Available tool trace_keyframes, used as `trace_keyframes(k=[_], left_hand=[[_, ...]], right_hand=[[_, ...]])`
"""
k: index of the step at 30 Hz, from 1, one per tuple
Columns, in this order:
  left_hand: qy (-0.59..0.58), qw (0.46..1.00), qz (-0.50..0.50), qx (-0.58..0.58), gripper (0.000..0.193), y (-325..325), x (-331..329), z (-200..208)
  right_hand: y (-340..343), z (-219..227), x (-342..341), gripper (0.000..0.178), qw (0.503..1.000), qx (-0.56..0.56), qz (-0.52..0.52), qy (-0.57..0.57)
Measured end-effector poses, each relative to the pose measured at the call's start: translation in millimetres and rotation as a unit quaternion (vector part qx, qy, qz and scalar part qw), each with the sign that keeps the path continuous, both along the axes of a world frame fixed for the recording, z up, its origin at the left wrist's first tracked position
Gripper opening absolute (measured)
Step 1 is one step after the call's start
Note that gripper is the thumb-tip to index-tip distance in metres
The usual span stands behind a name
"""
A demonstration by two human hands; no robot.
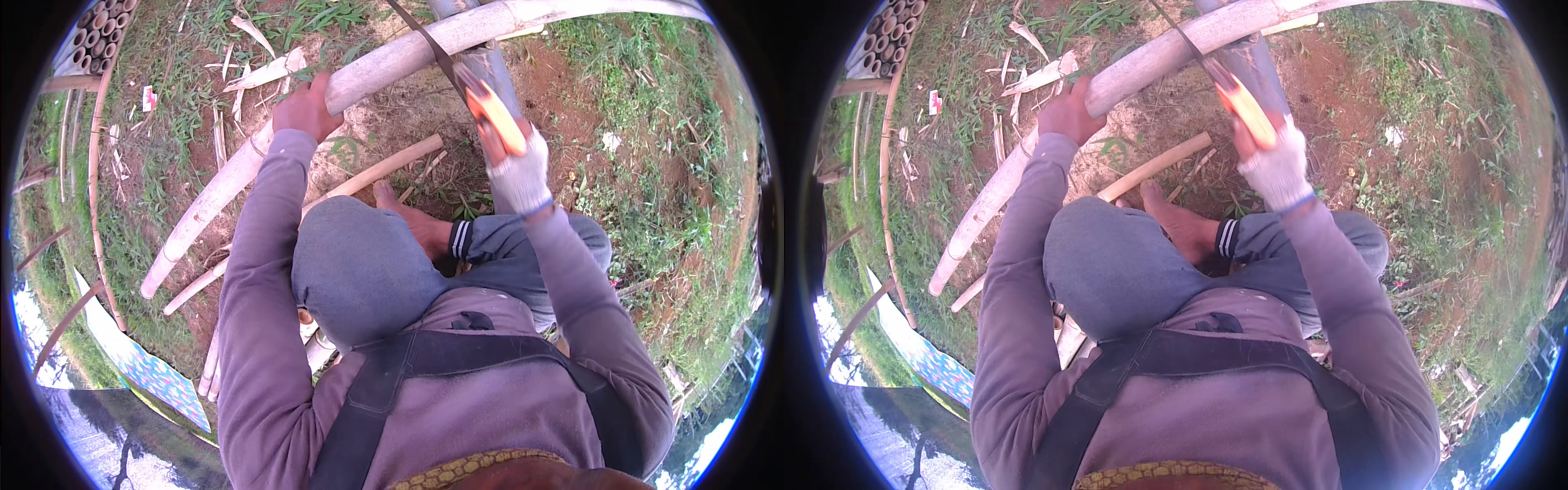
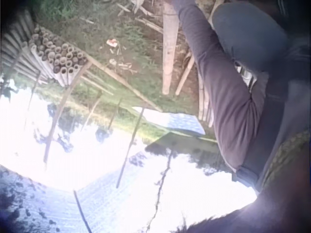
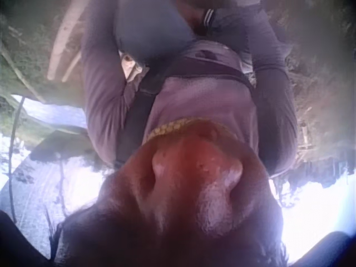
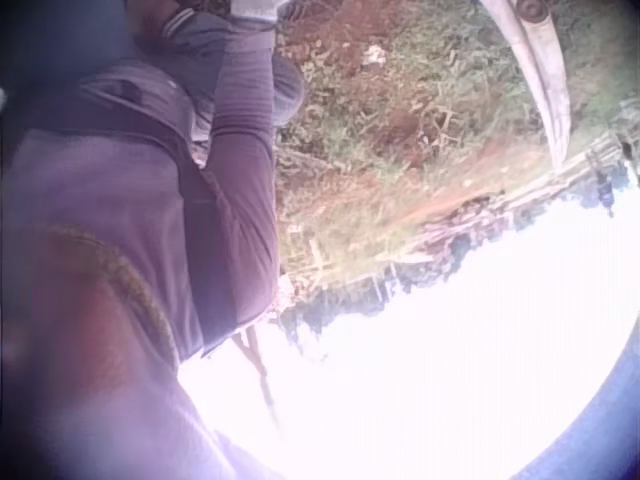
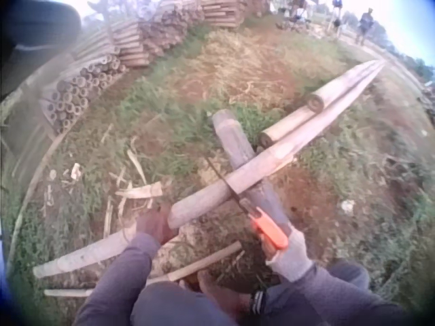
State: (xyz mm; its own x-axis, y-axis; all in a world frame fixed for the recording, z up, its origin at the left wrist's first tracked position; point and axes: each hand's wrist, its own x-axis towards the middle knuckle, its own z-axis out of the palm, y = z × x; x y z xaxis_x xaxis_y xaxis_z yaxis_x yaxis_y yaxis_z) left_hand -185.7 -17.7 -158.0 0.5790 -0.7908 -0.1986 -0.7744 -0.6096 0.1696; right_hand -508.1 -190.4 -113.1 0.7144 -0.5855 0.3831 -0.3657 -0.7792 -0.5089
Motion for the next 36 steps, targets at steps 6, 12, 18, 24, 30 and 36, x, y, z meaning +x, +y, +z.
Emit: trace_keyframes(k=[6, 12, 18, 24, 30, 36], left_hand=[[-0.010, 1.000, -0.001, -0.015, 0.075, -1.1, 12.3, 9.9], [-0.012, 1.000, 0.008, 0.004, 0.075, -1.1, 12.7, 8.3], [0.000, 1.000, -0.006, 0.018, 0.080, -22.8, 4.4, 14.7], [-0.014, 1.000, 0.012, -0.006, 0.076, -6.9, 17.0, 9.5], [-0.005, 1.000, 0.002, -0.008, 0.078, -2.7, 14.6, 1.6], [-0.004, 1.000, -0.004, -0.012, 0.080, -10.3, 6.1, 7.7]], right_hand=[[-6.0, 25.0, 48.4, 0.028, 0.997, 0.062, -0.056, 0.003], [81.4, 69.3, -131.9, 0.018, 0.986, 0.138, -0.034, 0.086], [-39.7, 13.6, 94.6, 0.039, 0.988, 0.119, -0.051, -0.082], [19.5, 25.7, -17.7, 0.019, 0.998, 0.031, 0.023, -0.045], [58.3, 19.0, -110.3, 0.017, 0.998, 0.046, 0.007, 0.030], [-24.4, 7.3, 75.8, 0.032, 0.992, 0.103, -0.048, -0.050]])
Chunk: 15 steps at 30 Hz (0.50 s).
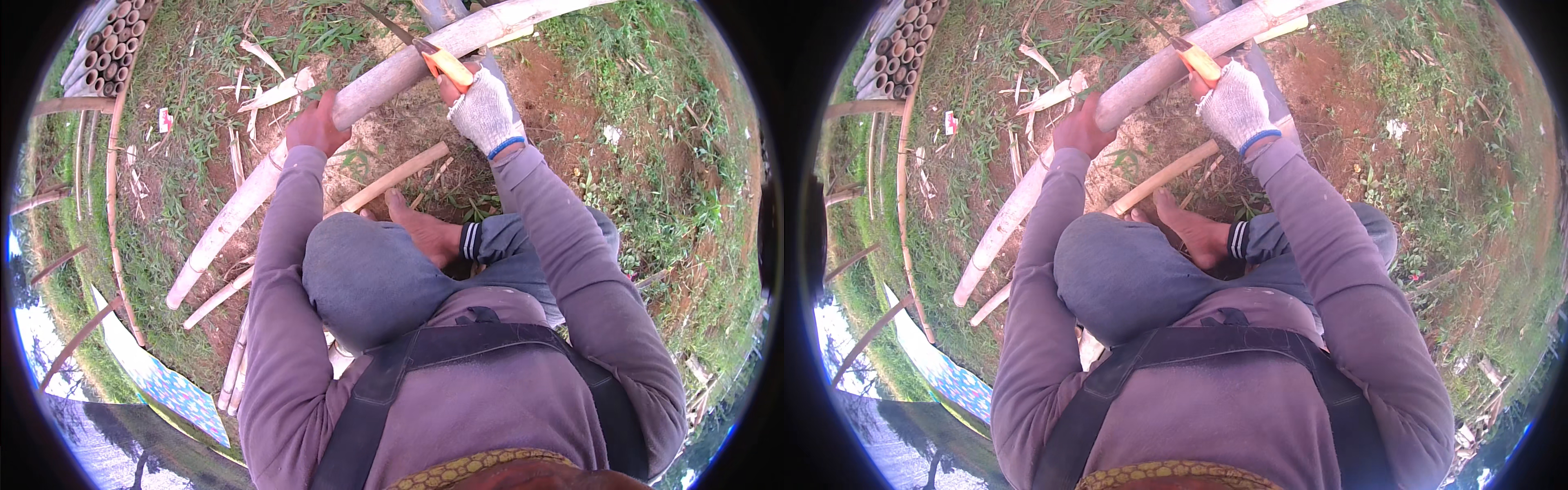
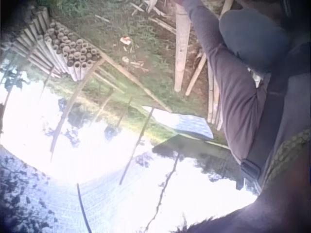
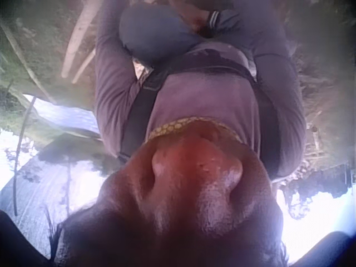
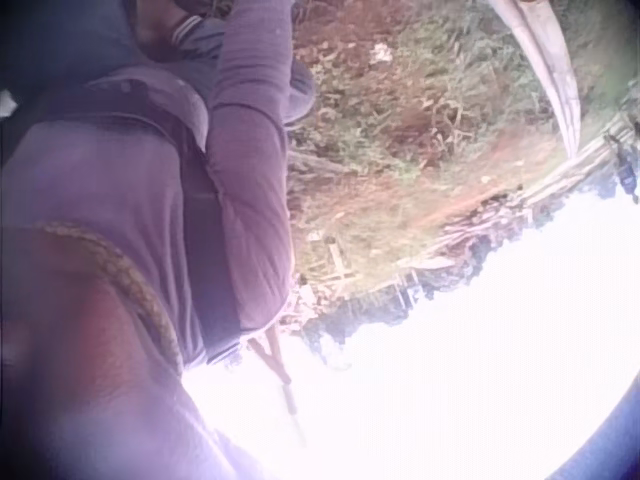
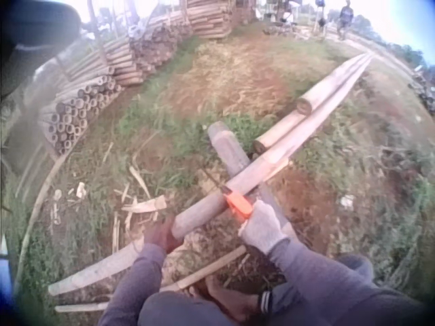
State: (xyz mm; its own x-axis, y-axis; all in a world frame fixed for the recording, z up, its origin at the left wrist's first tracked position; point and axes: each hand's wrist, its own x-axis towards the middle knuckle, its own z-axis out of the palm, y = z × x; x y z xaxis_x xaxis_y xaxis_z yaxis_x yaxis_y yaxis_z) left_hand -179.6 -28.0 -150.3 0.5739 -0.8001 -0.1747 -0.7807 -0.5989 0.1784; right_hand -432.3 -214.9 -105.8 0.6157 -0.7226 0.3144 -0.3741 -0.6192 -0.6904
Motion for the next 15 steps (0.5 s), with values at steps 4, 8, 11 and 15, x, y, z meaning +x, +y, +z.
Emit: trace_keyframes(k=[4, 8, 11, 15], left_hand=[[-0.023, 1.000, 0.007, -0.013, 0.076, 12.3, 5.4, -6.8], [0.006, 1.000, 0.018, -0.007, 0.080, 18.5, 3.1, -7.0], [0.000, 1.000, 0.011, -0.012, 0.078, 6.8, -1.2, -4.9], [0.001, 1.000, -0.004, -0.012, 0.082, -2.4, -1.9, 0.1]], right_hand=[[53.4, 22.2, -89.3, 0.019, 0.999, 0.004, 0.023, -0.038], [97.9, 46.0, -188.3, 0.019, 0.984, -0.096, 0.091, 0.118], [66.8, -6.4, -131.0, 0.013, 0.999, -0.019, 0.036, 0.026], [1.7, -12.0, 5.5, 0.027, 0.999, -0.019, -0.036, 0.027]])
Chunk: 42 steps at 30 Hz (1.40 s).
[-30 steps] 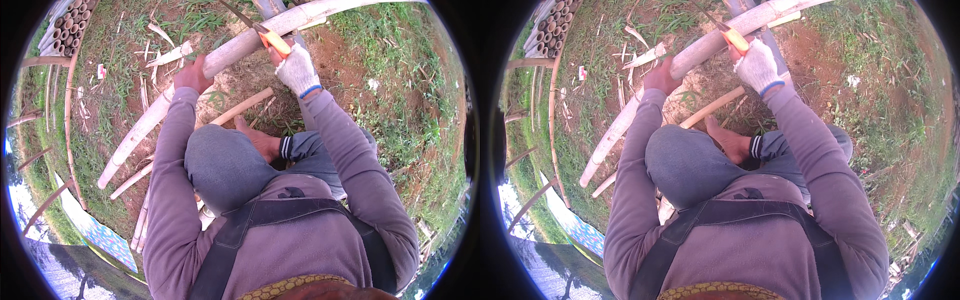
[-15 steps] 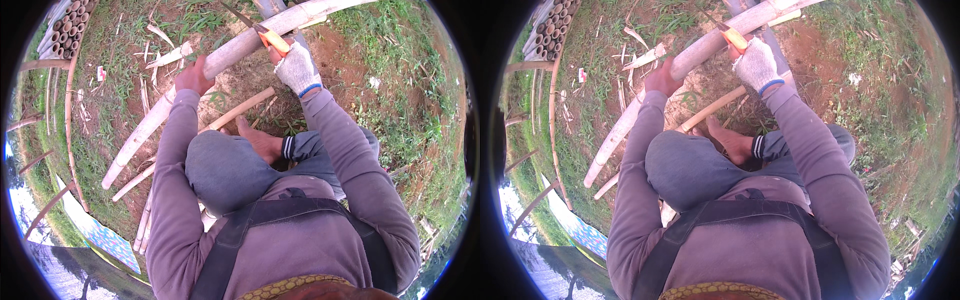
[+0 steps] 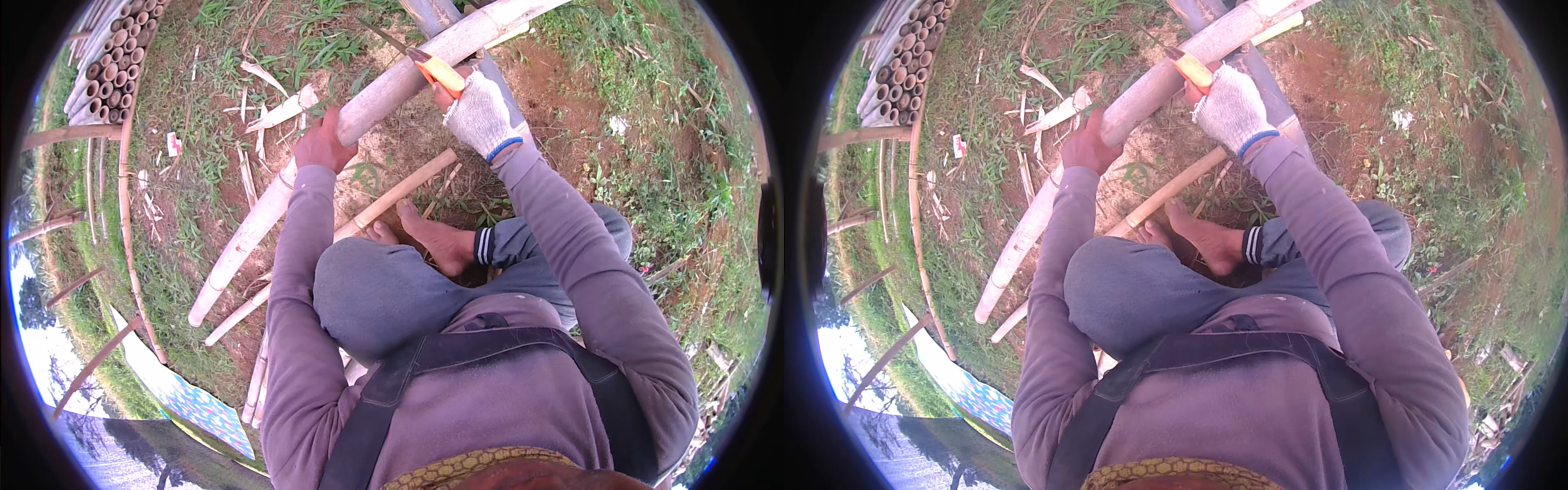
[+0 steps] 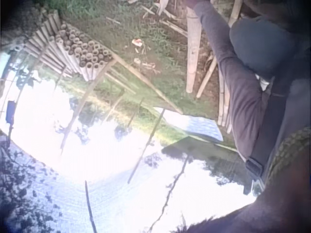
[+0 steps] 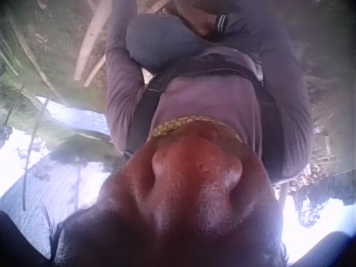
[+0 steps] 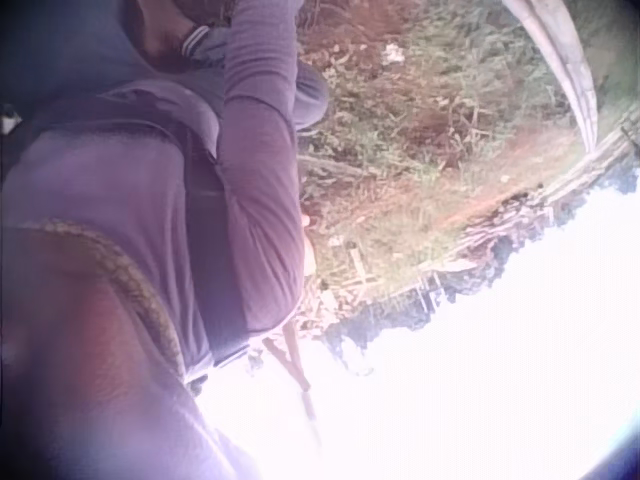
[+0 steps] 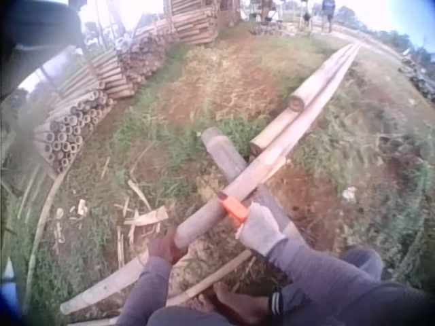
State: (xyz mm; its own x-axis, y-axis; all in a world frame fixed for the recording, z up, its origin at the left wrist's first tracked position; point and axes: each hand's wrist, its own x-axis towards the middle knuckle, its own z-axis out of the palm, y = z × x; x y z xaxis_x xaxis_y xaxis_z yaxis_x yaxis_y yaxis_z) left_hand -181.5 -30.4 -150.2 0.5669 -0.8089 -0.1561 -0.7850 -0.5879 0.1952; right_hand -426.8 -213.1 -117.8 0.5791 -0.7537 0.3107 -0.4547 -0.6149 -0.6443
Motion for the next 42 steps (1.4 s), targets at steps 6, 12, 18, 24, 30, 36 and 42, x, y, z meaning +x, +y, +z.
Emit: trace_keyframes(k=[6, 12, 18, 24, 30, 36, 42], left_hand=[[0.015, 1.000, 0.017, 0.012, 0.087, 14.4, 6.1, -4.4], [0.005, 1.000, 0.009, 0.007, 0.090, 13.6, 7.6, -12.6], [0.012, 1.000, -0.001, 0.029, 0.092, 2.5, 3.1, 3.8], [0.005, 1.000, -0.002, 0.001, 0.084, 19.9, 6.3, -2.9], [0.014, 1.000, -0.009, 0.000, 0.087, 6.3, -0.9, 1.1], [0.002, 1.000, 0.002, 0.025, 0.087, 17.0, 8.4, -1.4], [0.009, 1.000, -0.002, -0.010, 0.085, 17.3, 1.7, -7.6]], right_hand=[[67.1, 21.9, -134.4, 0.015, 0.995, -0.051, 0.080, -0.001], [73.3, 15.7, -143.5, 0.012, 0.997, 0.015, 0.067, 0.018], [8.5, -0.1, -12.4, 0.021, 0.999, 0.046, -0.006, 0.029], [104.7, 58.5, -194.8, 0.019, 0.995, 0.021, 0.079, 0.062], [24.1, 5.9, -36.9, 0.019, 0.998, 0.048, -0.020, 0.028], [52.5, 6.9, -84.3, 0.015, 0.994, 0.105, 0.033, -0.028], [73.7, -3.1, -144.7, 0.016, 0.996, -0.059, 0.059, 0.027]])
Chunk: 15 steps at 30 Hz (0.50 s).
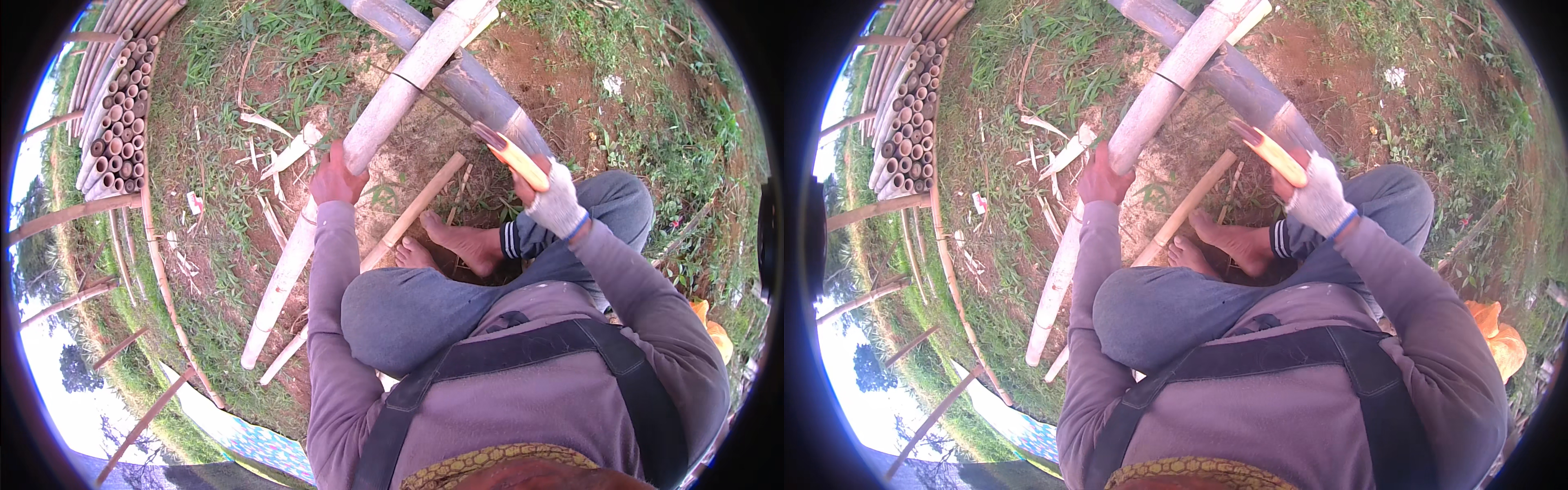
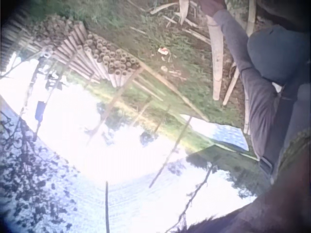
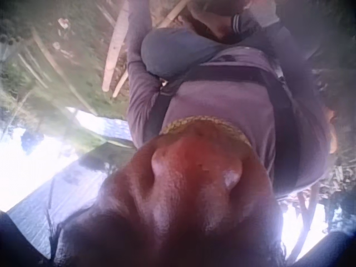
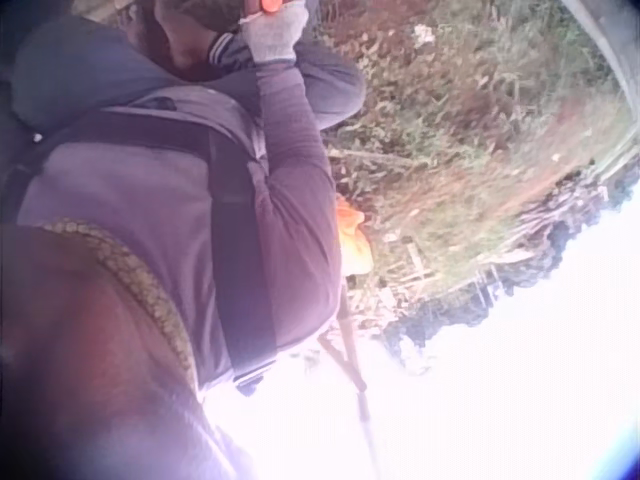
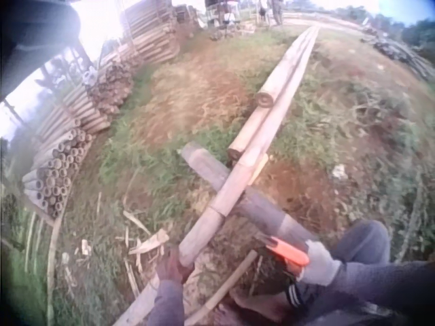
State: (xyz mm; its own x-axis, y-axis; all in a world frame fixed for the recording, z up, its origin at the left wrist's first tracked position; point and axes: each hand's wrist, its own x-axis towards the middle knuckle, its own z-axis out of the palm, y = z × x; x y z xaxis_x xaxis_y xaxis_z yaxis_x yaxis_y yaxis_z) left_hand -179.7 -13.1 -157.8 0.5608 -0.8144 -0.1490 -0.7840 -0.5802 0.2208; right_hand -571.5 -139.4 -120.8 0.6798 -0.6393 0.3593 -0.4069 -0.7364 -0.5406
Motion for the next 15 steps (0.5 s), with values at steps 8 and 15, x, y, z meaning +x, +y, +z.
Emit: trace_keyframes(k=[8, 15], left_hand=[[-0.013, 1.000, 0.009, -0.002, 0.086, -2.3, 3.5, 3.5], [-0.008, 1.000, -0.007, -0.002, 0.088, -11.1, -4.1, 1.2]], right_hand=[[-10.8, -0.7, 43.3, 0.012, 0.979, 0.186, -0.052, -0.065], [-42.9, -18.1, 83.0, 0.017, 0.988, 0.142, -0.063, 0.005]])
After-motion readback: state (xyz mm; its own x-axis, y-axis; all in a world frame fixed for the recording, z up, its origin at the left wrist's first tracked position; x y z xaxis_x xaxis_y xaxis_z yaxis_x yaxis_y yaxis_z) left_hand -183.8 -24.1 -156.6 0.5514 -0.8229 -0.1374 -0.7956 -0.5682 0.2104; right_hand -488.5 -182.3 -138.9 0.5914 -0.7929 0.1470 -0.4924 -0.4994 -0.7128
